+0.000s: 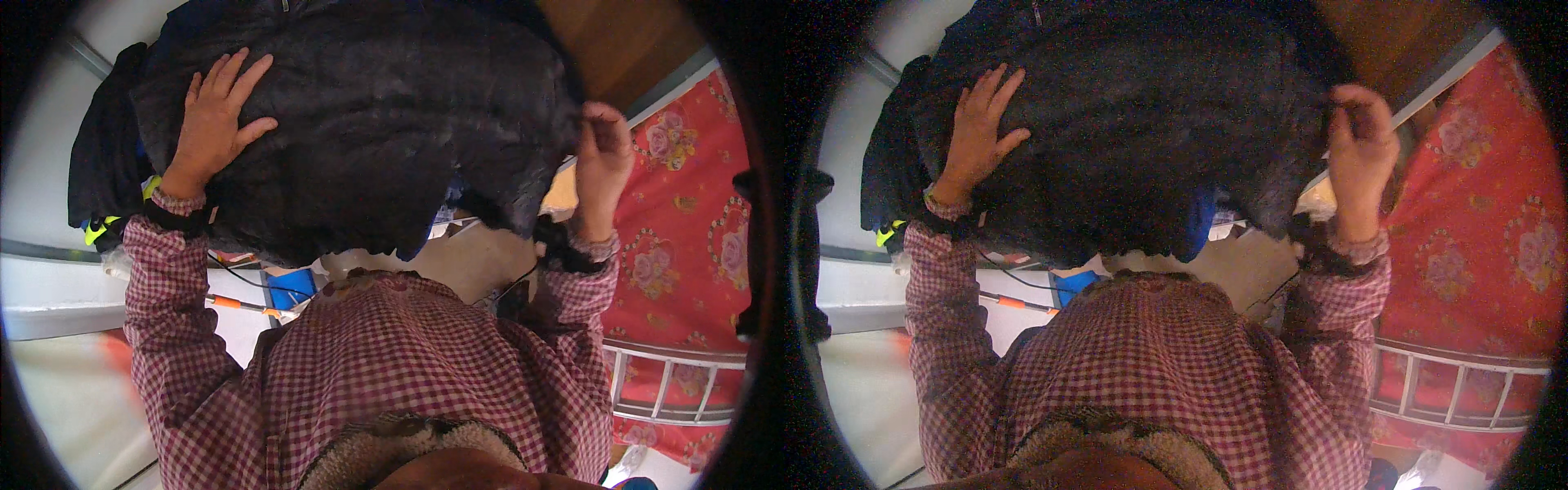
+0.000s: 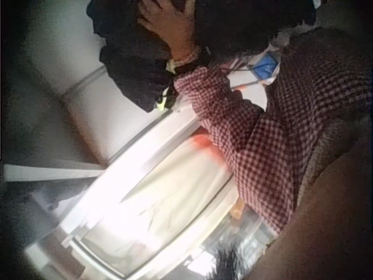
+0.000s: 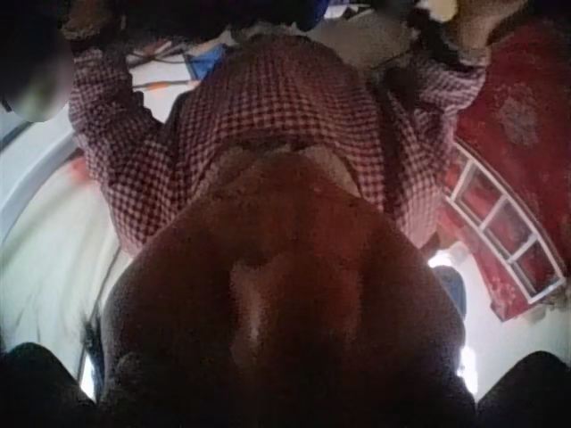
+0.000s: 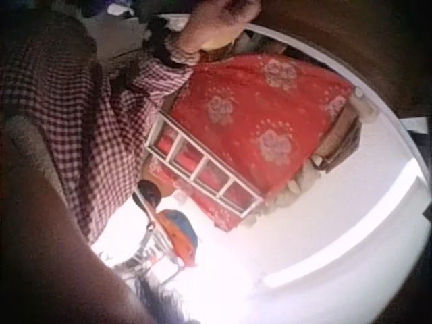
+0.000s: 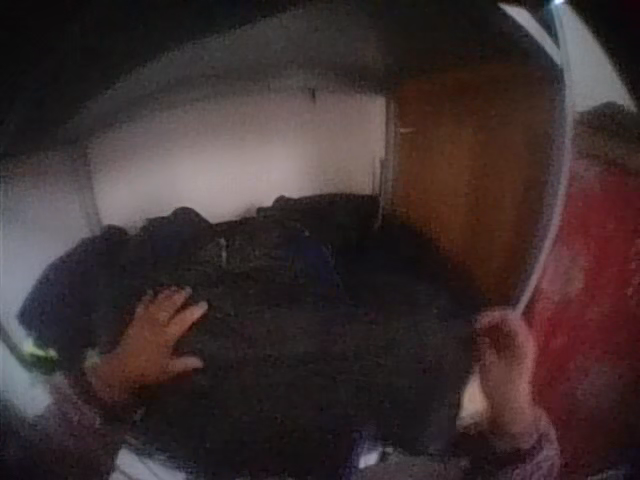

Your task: The person folds several garments by hand, including a black jacket, a gray sweatshirt, and a pair of jeans, then places them on a shelf. The person also briefly handles a small gray cloth item.

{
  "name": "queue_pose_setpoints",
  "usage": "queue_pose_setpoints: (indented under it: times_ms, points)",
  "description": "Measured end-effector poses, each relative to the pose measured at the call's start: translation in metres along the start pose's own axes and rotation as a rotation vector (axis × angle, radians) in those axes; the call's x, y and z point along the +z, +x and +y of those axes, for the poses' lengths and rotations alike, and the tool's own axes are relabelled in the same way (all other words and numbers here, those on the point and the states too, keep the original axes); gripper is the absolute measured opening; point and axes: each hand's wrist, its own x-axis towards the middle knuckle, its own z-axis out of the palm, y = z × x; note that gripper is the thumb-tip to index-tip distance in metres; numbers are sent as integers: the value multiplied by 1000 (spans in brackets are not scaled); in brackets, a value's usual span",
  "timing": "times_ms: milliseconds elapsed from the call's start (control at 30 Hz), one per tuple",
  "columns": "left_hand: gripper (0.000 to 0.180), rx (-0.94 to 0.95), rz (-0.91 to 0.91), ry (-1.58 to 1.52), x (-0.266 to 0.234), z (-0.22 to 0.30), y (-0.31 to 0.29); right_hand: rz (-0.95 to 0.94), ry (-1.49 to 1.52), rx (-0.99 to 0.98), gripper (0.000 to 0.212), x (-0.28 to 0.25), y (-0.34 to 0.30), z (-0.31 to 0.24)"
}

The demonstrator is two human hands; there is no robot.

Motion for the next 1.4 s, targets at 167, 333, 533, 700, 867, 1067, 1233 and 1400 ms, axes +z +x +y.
queue_pose_setpoints:
  times_ms: [167,333,533,700,867,1067,1233,1400]
  points:
    - [70,-24,2,0,0,-2,-1,-180,-485,-136,21,34,63,45]
    - [69,-2,-52,19,-6,1,5,-326,-625,-191,22,64,70,104]
    - [67,64,-219,141,-17,5,17,-144,-349,-99,26,55,57,43]
    - [67,66,-244,152,-18,9,21,-405,-238,-202,60,49,-5,-28]
    - [69,90,-168,124,-17,9,19,-580,-225,125,67,63,-14,-9]
    - [70,70,-138,81,-22,-18,13,-503,275,223,47,62,35,19]
    - [70,52,-235,139,-38,-17,15,-458,-262,82,47,116,36,51]
    - [70,86,-328,144,-68,57,44,-392,-265,4,44,121,24,69]
